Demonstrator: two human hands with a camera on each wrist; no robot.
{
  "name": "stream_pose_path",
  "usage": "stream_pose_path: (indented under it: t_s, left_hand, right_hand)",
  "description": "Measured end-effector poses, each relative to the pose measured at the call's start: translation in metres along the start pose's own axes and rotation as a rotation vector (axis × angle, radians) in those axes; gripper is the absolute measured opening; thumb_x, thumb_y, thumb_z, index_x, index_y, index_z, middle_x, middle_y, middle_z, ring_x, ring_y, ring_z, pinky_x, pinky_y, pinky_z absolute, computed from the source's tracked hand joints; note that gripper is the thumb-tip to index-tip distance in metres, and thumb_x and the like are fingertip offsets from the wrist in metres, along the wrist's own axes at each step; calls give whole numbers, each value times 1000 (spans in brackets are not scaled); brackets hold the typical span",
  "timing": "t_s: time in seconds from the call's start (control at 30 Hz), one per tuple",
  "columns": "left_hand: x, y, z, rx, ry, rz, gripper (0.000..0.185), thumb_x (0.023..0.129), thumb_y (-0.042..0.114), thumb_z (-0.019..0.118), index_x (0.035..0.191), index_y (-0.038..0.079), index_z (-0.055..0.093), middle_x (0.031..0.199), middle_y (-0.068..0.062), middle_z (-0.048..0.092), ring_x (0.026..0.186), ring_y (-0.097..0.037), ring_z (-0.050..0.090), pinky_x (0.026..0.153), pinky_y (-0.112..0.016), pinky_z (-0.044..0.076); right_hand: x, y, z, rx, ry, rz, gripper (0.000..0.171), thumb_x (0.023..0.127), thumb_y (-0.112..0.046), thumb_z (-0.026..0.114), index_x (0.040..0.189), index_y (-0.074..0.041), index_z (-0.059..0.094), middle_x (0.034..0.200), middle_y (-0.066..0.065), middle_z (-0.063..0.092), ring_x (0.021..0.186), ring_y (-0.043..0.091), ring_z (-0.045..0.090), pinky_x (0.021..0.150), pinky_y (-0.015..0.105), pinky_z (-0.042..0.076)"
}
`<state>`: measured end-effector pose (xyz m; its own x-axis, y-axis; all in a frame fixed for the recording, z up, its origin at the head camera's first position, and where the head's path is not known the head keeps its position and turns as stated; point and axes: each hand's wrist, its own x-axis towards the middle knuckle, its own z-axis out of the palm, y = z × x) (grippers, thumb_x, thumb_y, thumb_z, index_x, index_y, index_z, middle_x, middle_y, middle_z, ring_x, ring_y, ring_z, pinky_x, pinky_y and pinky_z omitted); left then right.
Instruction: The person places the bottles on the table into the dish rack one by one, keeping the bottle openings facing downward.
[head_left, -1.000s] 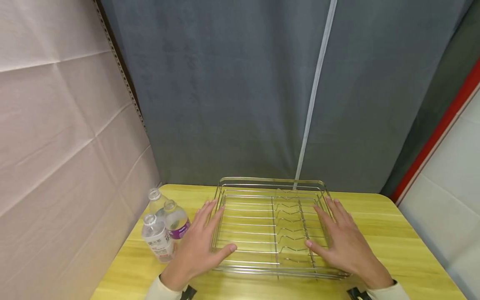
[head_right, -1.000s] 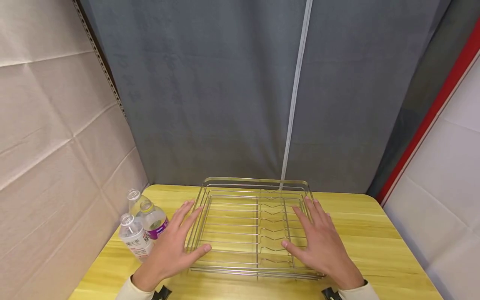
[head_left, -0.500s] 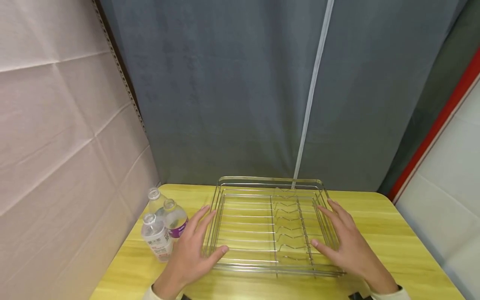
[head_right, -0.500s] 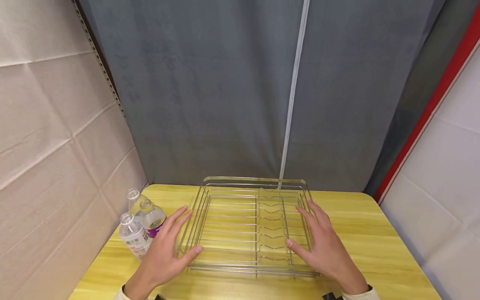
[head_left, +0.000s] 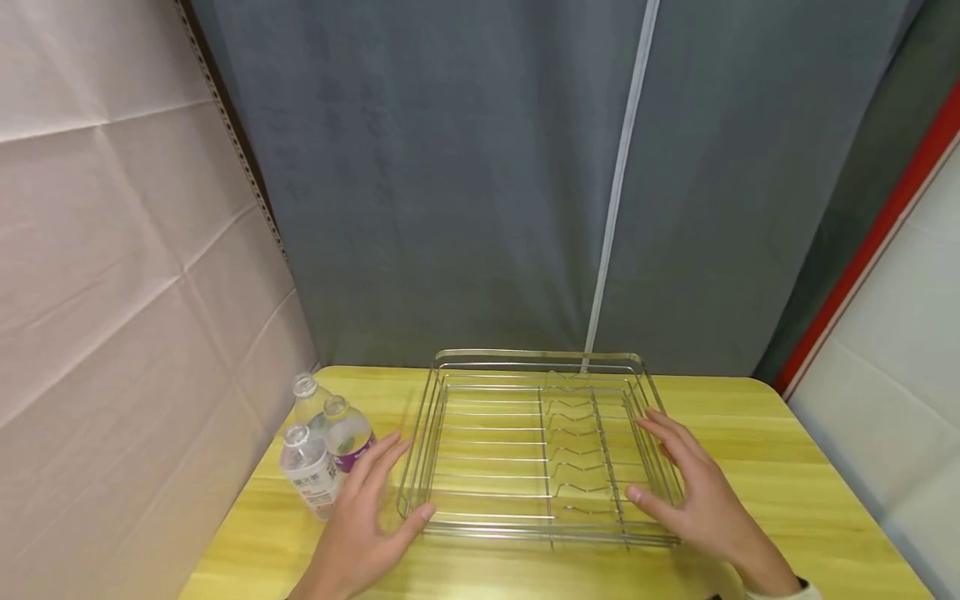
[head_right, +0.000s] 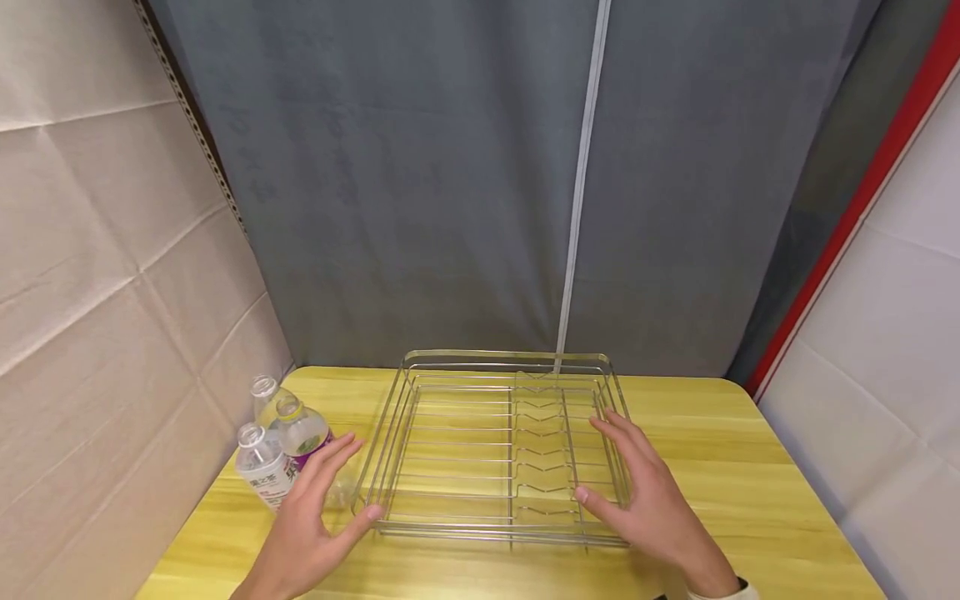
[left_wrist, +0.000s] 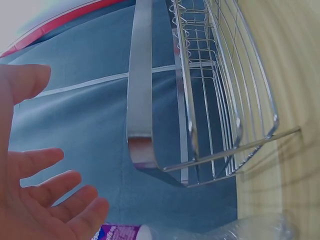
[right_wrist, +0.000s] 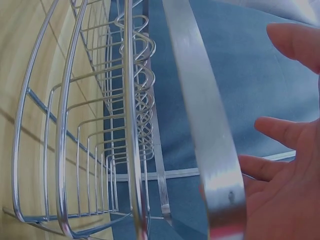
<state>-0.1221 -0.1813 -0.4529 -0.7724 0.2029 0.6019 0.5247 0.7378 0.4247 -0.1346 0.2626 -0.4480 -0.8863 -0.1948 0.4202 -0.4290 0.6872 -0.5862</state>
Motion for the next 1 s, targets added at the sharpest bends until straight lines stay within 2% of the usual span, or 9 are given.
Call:
stream_pose_path:
  t_s: [0.07,0.17,0.27,0.4,0.6,0.73,0.83,0.93,1.0]
  left_hand:
    - [-4,-1,0,-7,18,-14,88,82,32,91,158,22,49,160,-5,50,142,-35,53,108,-64,51]
    - [-11,-2,-2,-6,43,-46,85,82,30,91,156,23,51,157,-2,53,138,-30,56,104,-59,56]
    - [-18,-4,-3,-27,75,-77,80,81,24,92,152,19,56,152,-1,57,131,-22,60,102,-36,59]
    - [-25,-10,-6,-83,137,-103,74,79,13,92,146,11,61,144,-7,63,126,-8,61,103,-8,49]
    - [-33,-17,-9,-93,242,-193,68,77,4,92,139,7,65,133,-7,67,111,4,63,94,-9,55]
    - [-36,-23,-12,-126,351,-261,60,76,-4,90,132,2,68,122,-9,70,106,4,65,88,-10,58]
    - [-38,-29,-14,-160,461,-293,54,75,-11,87,125,-3,70,114,-9,69,106,2,64,84,-8,58]
    - [-41,-38,-15,-173,551,-335,52,73,-15,86,122,-6,70,109,-3,67,104,0,63,80,-5,57]
    - [-41,-43,-16,-189,580,-379,51,74,-15,85,123,-6,69,110,2,65,105,-2,63,80,-4,56]
  right_hand:
    - [0,-1,0,27,0,-6,86,90,-26,86,162,-32,40,170,9,36,150,-8,28,108,-1,29]
    - [-1,-3,0,44,-2,3,84,90,-25,86,161,-31,41,168,10,39,145,-15,28,107,1,34]
    - [-1,-4,0,67,-15,14,81,91,-25,85,160,-30,42,166,10,41,142,-17,31,106,4,40]
    - [-2,-5,0,98,-27,14,79,92,-23,85,159,-28,43,165,8,42,141,-20,31,105,6,45]
    - [-3,-3,-2,115,3,-1,79,91,-15,85,158,-27,45,162,11,45,141,-19,33,103,6,47]
    - [-4,1,-5,115,26,2,79,91,-12,85,158,-26,46,161,7,46,140,-20,34,102,4,46]
    - [-4,3,-7,113,35,16,77,91,-14,84,157,-26,47,159,3,47,139,-19,36,102,3,45]
    - [-5,4,-10,108,40,47,74,92,-17,84,156,-27,47,156,4,50,137,-20,37,101,2,45]
    - [-5,5,-11,95,42,70,73,93,-19,84,156,-27,48,154,5,51,134,-22,37,100,1,44]
